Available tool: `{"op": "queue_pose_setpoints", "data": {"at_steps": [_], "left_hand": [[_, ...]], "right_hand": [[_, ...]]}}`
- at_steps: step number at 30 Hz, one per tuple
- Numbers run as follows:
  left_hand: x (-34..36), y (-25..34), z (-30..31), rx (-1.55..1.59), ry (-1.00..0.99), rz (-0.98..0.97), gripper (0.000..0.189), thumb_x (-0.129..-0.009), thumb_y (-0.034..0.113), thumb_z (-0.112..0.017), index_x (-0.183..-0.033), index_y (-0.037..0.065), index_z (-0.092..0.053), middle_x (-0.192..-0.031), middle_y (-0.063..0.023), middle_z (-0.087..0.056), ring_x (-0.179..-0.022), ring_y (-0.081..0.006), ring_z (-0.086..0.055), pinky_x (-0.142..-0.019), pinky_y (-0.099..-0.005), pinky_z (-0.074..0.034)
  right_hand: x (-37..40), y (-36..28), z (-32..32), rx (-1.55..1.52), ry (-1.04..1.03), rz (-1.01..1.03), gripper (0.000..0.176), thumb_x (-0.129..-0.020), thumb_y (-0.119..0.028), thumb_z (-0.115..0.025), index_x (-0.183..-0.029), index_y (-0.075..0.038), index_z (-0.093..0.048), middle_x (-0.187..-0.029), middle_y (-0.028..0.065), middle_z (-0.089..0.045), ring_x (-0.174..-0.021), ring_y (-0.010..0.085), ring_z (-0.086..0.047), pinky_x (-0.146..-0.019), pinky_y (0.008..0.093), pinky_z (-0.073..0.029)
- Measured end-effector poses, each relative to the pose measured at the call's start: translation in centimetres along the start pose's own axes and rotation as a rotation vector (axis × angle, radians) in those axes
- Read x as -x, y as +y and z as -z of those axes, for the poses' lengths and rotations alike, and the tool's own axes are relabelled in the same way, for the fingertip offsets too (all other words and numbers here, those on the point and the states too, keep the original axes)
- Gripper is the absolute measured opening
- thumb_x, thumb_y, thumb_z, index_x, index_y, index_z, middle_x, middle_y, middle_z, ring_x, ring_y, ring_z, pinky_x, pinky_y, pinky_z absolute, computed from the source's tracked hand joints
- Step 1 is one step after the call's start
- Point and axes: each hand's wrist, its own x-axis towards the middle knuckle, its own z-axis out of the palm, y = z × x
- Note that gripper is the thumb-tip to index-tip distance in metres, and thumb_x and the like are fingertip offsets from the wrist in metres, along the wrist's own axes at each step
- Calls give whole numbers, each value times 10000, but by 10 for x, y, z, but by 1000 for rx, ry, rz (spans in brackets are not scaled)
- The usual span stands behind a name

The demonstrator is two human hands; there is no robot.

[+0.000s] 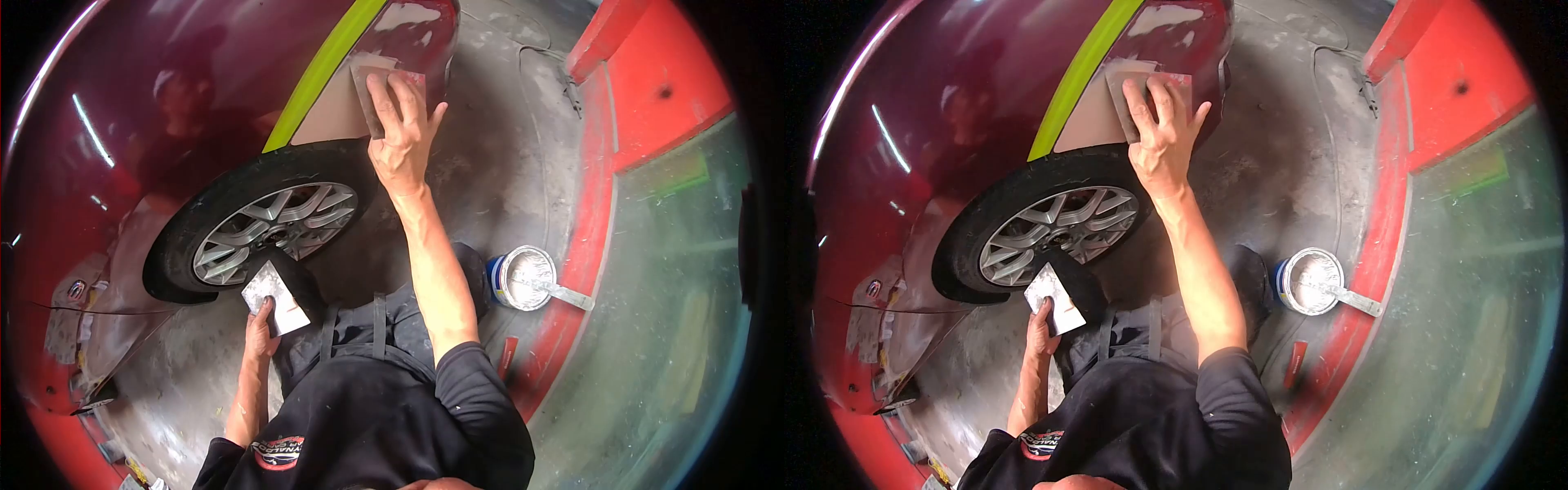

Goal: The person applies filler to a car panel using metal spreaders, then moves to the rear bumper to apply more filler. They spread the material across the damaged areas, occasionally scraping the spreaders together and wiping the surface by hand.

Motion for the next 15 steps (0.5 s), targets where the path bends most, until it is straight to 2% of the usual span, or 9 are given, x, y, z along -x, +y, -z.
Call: {"op": "queue_pose_setpoints", "data": {"at_steps": [3,8,15], "left_hand": [[0,0,1,-18,12,0,325,-977,183,-650,-1270,50,-603,-1163,-59,-695,-1031,-200,-683,-927,-381,-544],[-1,-1,0,-47,9,-9,322,-975,192,-656,-1264,59,-610,-1161,-53,-695,-1029,-199,-680,-928,-378,-541],[-4,-4,8,-54,4,-5,299,-986,183,-635,-1255,54,-608,-1151,-66,-689,-1039,-214,-672,-930,-395,-540]], "right_hand": [[13,-3,-7,-6,28,15,735,-709,68,-618,-1379,-233,-590,-1365,55,-523,-1284,294,-517,-1087,777,-167],[43,-8,-14,-13,-15,33,789,-689,-33,-662,-1433,-268,-552,-1418,70,-495,-1289,332,-506,-1113,768,-81],[82,-8,-21,-64,-47,59,806,-656,-12,-700,-1412,-264,-578,-1452,60,-468,-1310,344,-489,-1099,775,-123]]}}
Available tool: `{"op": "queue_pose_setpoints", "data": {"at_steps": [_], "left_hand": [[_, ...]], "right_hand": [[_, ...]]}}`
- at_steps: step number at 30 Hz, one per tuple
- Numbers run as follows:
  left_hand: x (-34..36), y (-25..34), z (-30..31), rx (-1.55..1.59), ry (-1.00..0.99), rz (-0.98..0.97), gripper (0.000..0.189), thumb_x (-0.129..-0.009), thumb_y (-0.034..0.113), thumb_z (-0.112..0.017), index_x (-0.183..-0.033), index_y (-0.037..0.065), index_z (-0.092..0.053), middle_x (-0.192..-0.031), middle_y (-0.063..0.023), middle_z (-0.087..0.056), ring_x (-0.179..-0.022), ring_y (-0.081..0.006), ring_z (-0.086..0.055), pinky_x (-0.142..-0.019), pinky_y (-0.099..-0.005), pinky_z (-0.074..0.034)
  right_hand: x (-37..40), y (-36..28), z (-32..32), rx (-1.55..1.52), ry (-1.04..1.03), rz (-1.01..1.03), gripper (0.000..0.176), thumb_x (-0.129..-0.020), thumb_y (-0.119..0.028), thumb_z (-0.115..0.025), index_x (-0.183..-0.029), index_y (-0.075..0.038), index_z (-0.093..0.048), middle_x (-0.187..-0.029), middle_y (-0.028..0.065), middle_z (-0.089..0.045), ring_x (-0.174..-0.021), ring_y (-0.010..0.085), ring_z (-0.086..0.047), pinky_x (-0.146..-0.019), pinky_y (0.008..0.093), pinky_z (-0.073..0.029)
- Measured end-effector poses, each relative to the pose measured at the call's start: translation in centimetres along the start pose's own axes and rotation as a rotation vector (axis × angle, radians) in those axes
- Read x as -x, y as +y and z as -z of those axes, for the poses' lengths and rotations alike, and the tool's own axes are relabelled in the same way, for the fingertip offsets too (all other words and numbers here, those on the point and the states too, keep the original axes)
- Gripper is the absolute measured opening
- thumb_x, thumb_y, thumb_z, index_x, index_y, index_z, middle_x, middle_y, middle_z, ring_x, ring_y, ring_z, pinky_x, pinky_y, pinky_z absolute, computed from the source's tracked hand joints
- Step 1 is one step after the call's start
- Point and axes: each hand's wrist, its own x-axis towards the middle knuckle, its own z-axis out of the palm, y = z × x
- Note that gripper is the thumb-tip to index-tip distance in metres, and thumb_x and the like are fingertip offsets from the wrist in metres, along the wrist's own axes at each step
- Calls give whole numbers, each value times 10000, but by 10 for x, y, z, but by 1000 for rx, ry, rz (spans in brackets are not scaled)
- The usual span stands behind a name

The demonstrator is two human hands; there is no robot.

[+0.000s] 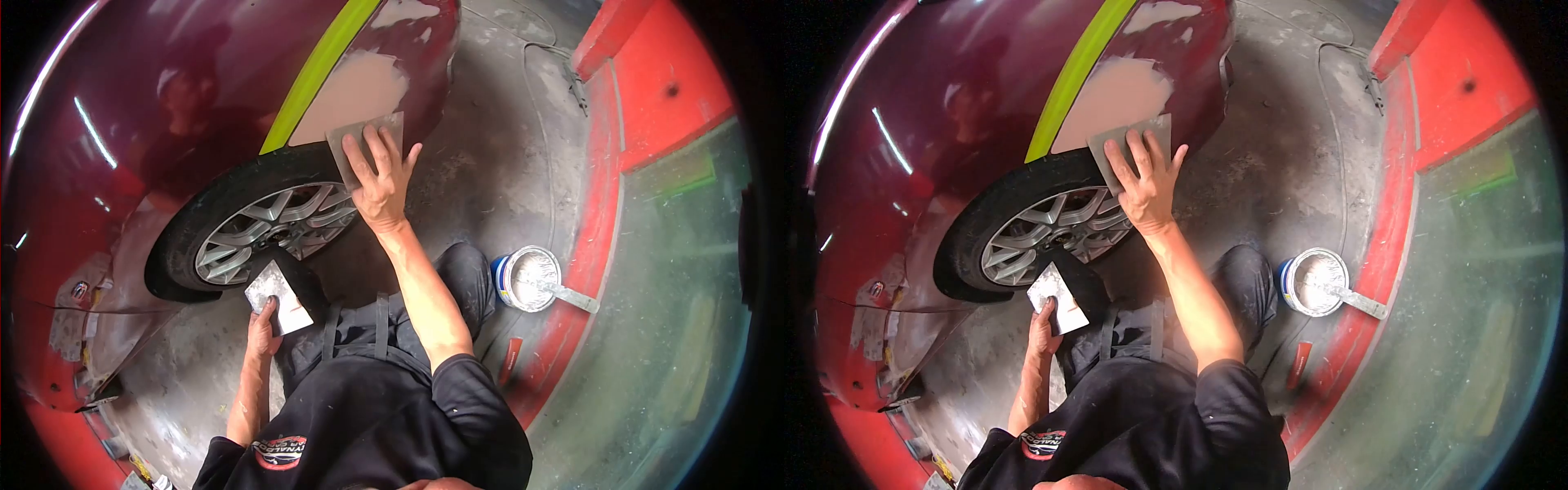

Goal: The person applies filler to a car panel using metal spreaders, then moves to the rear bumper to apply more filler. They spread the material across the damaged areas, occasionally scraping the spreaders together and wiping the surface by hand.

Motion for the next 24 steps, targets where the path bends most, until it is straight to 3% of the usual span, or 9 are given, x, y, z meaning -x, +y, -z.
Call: {"op": "queue_pose_setpoints", "data": {"at_steps": [4,6,9,19,24], "left_hand": [[0,-1,-5,1,4,-22,316,-982,180,-639,-1271,60,-597,-1161,-62,-685,-1047,-213,-669,-932,-395,-537],[1,0,-4,-3,-25,-9,328,-979,177,-643,-1282,63,-590,-1168,-61,-682,-1056,-212,-666,-937,-395,-536],[2,1,-4,5,-22,0,356,-976,186,-642,-1302,60,-578,-1184,-57,-683,-1050,-209,-673,-946,-392,-536],[1,-3,1,3,-7,-16,349,-973,198,-651,-1286,58,-586,-1166,-55,-686,-1040,-206,-673,-934,-390,-538],[2,-1,-4,-5,1,-19,350,-968,206,-659,-1277,57,-588,-1157,-54,-686,-1037,-205,-673,-929,-392,-539]], "right_hand": [[-7,7,24,-64,24,-21,749,-676,19,-687,-1381,-221,-603,-1426,80,-493,-1313,354,-488,-1084,725,-265],[-35,12,30,-31,96,-33,752,-667,98,-611,-1374,-160,-596,-1386,134,-505,-1311,378,-486,-1059,660,-370],[-75,22,24,-46,196,36,777,-651,146,-558,-1373,-136,-584,-1327,150,-520,-1275,387,-507,-1058,581,-420],[-97,26,8,-23,243,55,721,-663,128,-599,-1336,-127,-615,-1312,143,-521,-1221,379,-528,-1022,552,-437],[-81,14,12,-13,163,51,708,-686,39,-646,-1359,-178,-605,-1335,141,-511,-1219,375,-524,-1001,617,-418]]}}
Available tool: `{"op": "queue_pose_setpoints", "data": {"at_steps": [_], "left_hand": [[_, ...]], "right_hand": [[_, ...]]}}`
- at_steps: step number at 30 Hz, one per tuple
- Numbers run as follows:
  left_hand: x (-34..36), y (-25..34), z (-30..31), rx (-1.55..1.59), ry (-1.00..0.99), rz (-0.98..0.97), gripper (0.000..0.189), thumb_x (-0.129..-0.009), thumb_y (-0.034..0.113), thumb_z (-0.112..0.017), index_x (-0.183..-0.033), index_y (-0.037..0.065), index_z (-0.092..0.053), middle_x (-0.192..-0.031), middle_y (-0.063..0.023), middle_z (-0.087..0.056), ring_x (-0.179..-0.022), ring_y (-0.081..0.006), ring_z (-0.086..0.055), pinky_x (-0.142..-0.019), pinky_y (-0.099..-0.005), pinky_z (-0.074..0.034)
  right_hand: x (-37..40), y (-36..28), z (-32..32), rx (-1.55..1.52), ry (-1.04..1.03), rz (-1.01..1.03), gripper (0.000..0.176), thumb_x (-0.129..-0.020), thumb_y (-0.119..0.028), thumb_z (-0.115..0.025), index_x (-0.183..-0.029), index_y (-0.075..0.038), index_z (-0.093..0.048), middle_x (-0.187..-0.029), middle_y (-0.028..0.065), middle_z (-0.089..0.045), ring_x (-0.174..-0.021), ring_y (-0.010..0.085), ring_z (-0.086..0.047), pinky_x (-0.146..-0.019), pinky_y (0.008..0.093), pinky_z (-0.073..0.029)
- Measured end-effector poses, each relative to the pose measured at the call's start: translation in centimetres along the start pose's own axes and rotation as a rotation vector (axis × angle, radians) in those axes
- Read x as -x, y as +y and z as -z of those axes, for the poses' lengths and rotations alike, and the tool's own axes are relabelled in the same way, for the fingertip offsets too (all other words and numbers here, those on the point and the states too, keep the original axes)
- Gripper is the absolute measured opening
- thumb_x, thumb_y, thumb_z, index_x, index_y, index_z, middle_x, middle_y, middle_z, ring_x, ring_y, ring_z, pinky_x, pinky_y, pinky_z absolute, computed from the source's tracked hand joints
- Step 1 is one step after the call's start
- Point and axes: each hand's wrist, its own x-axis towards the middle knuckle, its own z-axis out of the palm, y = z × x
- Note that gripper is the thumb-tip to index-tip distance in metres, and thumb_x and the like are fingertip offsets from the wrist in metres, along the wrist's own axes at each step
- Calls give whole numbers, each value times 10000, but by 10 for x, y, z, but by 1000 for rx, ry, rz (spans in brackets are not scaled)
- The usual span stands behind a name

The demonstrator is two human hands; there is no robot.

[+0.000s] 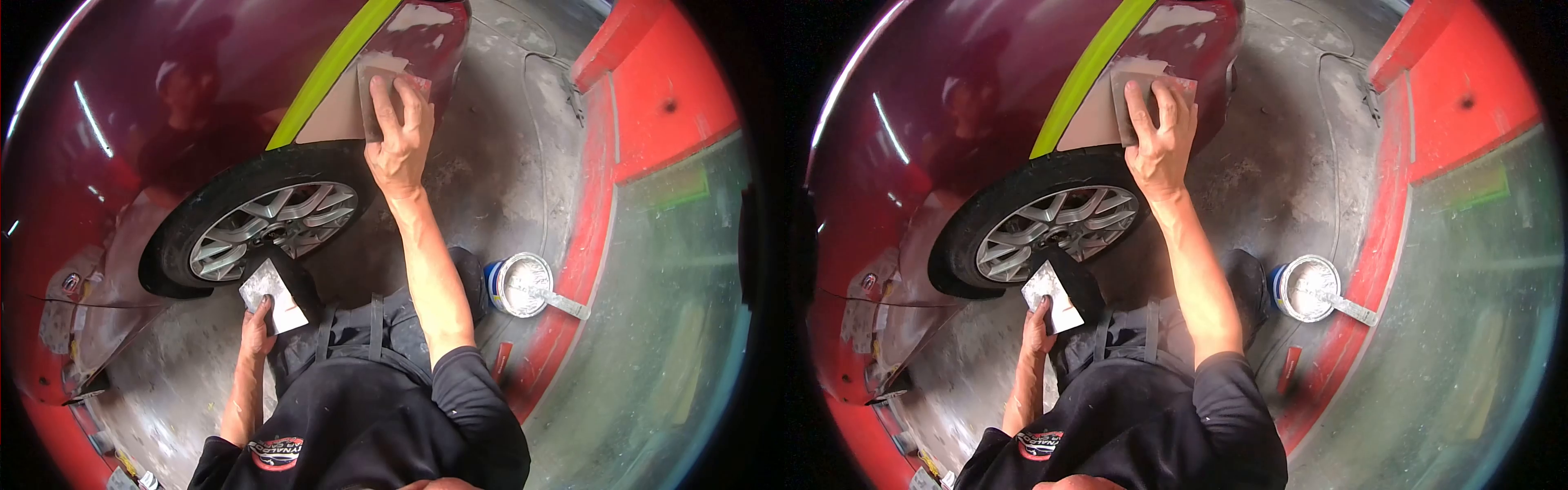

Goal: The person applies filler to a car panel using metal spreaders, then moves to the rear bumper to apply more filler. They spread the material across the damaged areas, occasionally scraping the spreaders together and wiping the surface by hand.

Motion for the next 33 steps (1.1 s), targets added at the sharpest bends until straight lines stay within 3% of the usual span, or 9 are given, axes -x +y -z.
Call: {"op": "queue_pose_setpoints", "data": {"at_steps": [8,20,24,25,27,29,30,31,33], "left_hand": [[-1,0,3,-4,-14,35,358,-968,220,-663,-1281,63,-586,-1167,-50,-681,-1044,-201,-669,-930,-385,-534],[-1,-2,-4,103,13,33,368,-956,236,-685,-1272,69,-595,-1160,-58,-690,-1045,-210,-678,-939,-406,-542],[6,12,-45,173,-45,-7,377,-951,224,-689,-1282,71,-590,-1162,-59,-687,-1043,-208,-678,-918,-404,-551],[11,21,-66,146,-49,-40,392,-944,228,-698,-1286,72,-587,-1163,-56,-683,-1052,-205,-673,-924,-400,-547],[16,30,-99,106,50,-104,381,-942,210,-706,-1277,72,-590,-1137,-41,-679,-1042,-187,-666,-908,-382,-545],[16,43,-136,171,-81,-197,301,-971,183,-676,-1237,62,-608,-1115,-39,-680,-1005,-168,-670,-879,-354,-548],[13,44,-149,171,-102,-246,264,-988,178,-654,-1225,69,-615,-1111,-36,-686,-988,-159,-676,-864,-341,-553],[7,43,-159,169,-83,-320,241,-994,169,-645,-1210,65,-622,-1109,-28,-685,-983,-149,-672,-859,-326,-547],[7,50,-173,178,-82,-372,273,-984,204,-666,-1199,43,-619,-1101,-38,-682,-975,-150,-668,-854,-332,-545]], "right_hand": [[43,-17,-4,54,-94,38,809,-626,-69,-696,-1410,-229,-571,-1411,136,-473,-1239,402,-490,-994,676,-390],[82,-22,7,-29,-140,12,714,-699,-62,-715,-1380,-237,-595,-1386,135,-514,-1225,390,-513,-973,688,-390],[83,-18,46,-229,-157,-168,629,-743,72,-629,-1338,-129,-640,-1287,158,-593,-1152,346,-597,-1001,502,-467],[74,-29,62,-384,-147,-331,532,-830,91,-549,-1336,-52,-633,-1261,155,-631,-1157,281,-624,-1002,334,-475],[59,-54,100,-586,-318,-592,511,-858,107,-505,-1335,-30,-626,-1239,168,-653,-1163,275,-626,-1008,341,-469],[52,-77,127,-765,-520,-558,533,-857,123,-476,-1349,-28,-615,-1270,165,-644,-1182,281,-622,-1020,325,-459],[50,-85,136,-824,-594,-355,554,-858,135,-452,-1363,-31,-606,-1301,159,-631,-1189,280,-621,-1020,310,-459],[49,-95,142,-959,-744,-411,578,-848,141,-450,-1380,-35,-591,-1339,172,-604,-1216,284,-606,-1047,325,-445],[65,-90,137,-680,-767,-182,658,-776,137,-514,-1401,-57,-577,-1381,192,-559,-1259,343,-561,-1081,394,-441]]}}
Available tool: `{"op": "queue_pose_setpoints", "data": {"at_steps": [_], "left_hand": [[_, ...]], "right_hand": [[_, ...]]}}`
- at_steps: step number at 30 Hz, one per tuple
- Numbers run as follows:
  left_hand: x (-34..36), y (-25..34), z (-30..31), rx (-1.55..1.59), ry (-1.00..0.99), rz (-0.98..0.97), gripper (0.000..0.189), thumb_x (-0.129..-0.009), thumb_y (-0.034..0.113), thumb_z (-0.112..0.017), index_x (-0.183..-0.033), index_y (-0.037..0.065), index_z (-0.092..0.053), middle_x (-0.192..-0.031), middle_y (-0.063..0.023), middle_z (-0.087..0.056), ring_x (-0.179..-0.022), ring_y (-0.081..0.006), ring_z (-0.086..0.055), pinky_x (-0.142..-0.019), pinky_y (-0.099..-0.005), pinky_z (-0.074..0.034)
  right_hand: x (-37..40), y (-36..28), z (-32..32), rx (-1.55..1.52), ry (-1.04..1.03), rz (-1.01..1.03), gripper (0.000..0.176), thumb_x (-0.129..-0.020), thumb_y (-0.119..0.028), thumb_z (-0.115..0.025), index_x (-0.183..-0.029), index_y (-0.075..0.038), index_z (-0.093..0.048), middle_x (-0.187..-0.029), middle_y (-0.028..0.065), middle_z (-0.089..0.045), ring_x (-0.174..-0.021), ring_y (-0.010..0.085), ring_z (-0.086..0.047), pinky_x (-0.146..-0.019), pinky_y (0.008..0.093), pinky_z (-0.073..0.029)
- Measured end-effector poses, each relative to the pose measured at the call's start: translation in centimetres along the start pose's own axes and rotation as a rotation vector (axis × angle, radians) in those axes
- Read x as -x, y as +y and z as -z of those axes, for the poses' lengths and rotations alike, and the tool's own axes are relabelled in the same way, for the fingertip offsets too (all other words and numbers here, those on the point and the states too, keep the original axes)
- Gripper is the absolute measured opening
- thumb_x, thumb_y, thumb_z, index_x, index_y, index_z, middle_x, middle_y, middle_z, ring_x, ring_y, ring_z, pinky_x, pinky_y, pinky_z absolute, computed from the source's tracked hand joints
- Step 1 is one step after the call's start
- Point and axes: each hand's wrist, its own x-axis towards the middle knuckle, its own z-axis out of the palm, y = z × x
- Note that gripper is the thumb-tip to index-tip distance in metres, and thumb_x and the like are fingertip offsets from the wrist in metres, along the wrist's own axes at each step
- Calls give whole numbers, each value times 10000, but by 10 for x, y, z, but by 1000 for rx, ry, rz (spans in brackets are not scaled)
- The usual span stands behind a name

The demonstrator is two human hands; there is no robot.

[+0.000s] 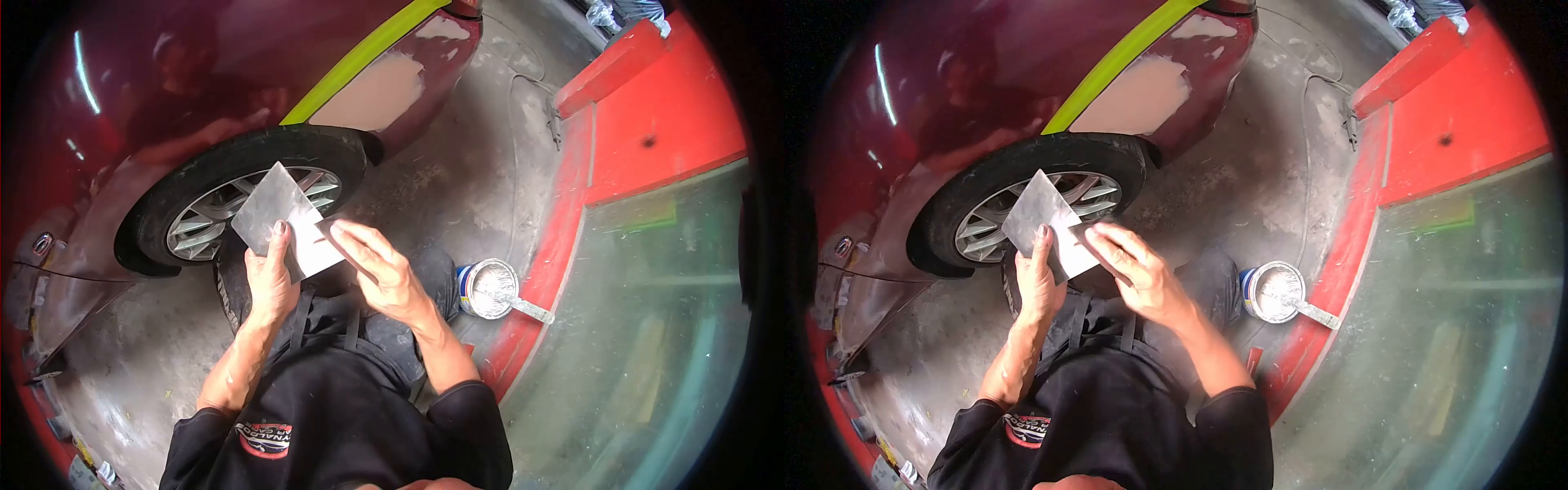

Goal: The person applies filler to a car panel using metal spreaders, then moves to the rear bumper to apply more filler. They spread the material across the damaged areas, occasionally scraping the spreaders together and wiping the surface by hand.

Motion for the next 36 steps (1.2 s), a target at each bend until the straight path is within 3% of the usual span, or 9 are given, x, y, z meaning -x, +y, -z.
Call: {"op": "queue_pose_setpoints", "data": {"at_steps": [3,12,16,19,21,23,27,33,36], "left_hand": [[0,19,-11,20,-40,9,308,-978,239,-680,-1194,29,-618,-1095,-53,-679,-972,-155,-662,-858,-340,-542],[-1,21,-25,-298,-29,-301,272,-1000,243,-660,-1134,7,-682,-1073,-27,-691,-937,-97,-603,-857,-257,-471],[8,25,-31,-483,102,-362,271,-1000,233,-660,-1038,-31,-702,-966,-16,-702,-888,-85,-611,-817,-245,-470],[0,35,4,-263,317,-386,308,-972,282,-697,-959,-25,-704,-931,-34,-704,-838,-103,-633,-757,-290,-531],[1,46,31,-276,306,-451,305,-965,307,-700,-946,3,-702,-918,-35,-695,-823,-122,-643,-734,-312,-554],[1,38,75,-321,238,-278,330,-966,292,-696,-1115,5,-632,-1031,-55,-674,-894,-148,-649,-794,-335,-549],[17,11,152,-305,198,203,416,-965,257,-689,-1268,12,-542,-1151,-89,-644,-978,-189,-650,-883,-377,-545],[23,-10,201,-202,282,310,452,-964,254,-677,-1296,-16,-530,-1167,-120,-665,-1013,-241,-687,-916,-411,-566],[19,-8,196,-196,148,299,436,-969,250,-667,-1291,-12,-535,-1156,-113,-671,-1002,-241,-692,-909,-406,-568]], "right_hand": [[15,11,12,653,-139,-81,687,-771,82,-582,-1415,-157,-575,-1387,156,-558,-1283,388,-524,-1079,600,-395],[12,-11,0,666,164,66,492,-900,-120,-574,-1389,-153,-608,-1425,143,-536,-1298,416,-501,-1094,628,-346],[17,-8,-18,661,4,134,454,-948,-199,-490,-1384,-192,-617,-1413,142,-550,-1299,402,-500,-1114,609,-339],[16,16,-21,477,-143,154,492,-847,-111,-562,-1322,-192,-658,-1354,140,-593,-1283,370,-529,-1094,595,-380],[-3,56,-10,303,181,36,649,-726,112,-540,-1322,-123,-646,-1245,169,-637,-1189,345,-601,-1040,448,-479],[-39,70,17,238,570,-141,434,-926,80,-435,-1317,5,-608,-1196,187,-660,-1102,323,-642,-966,365,-486],[-85,104,38,285,797,-111,466,-903,73,-461,-1335,-18,-610,-1188,197,-649,-1067,325,-653,-942,375,-498],[-120,109,42,412,880,-55,467,-886,73,-474,-1324,-13,-611,-1163,206,-634,-1060,377,-635,-939,425,-512],[-128,115,37,481,904,-46,492,-866,78,-493,-1340,-9,-594,-1183,194,-618,-1082,373,-619,-959,429,-509]]}}
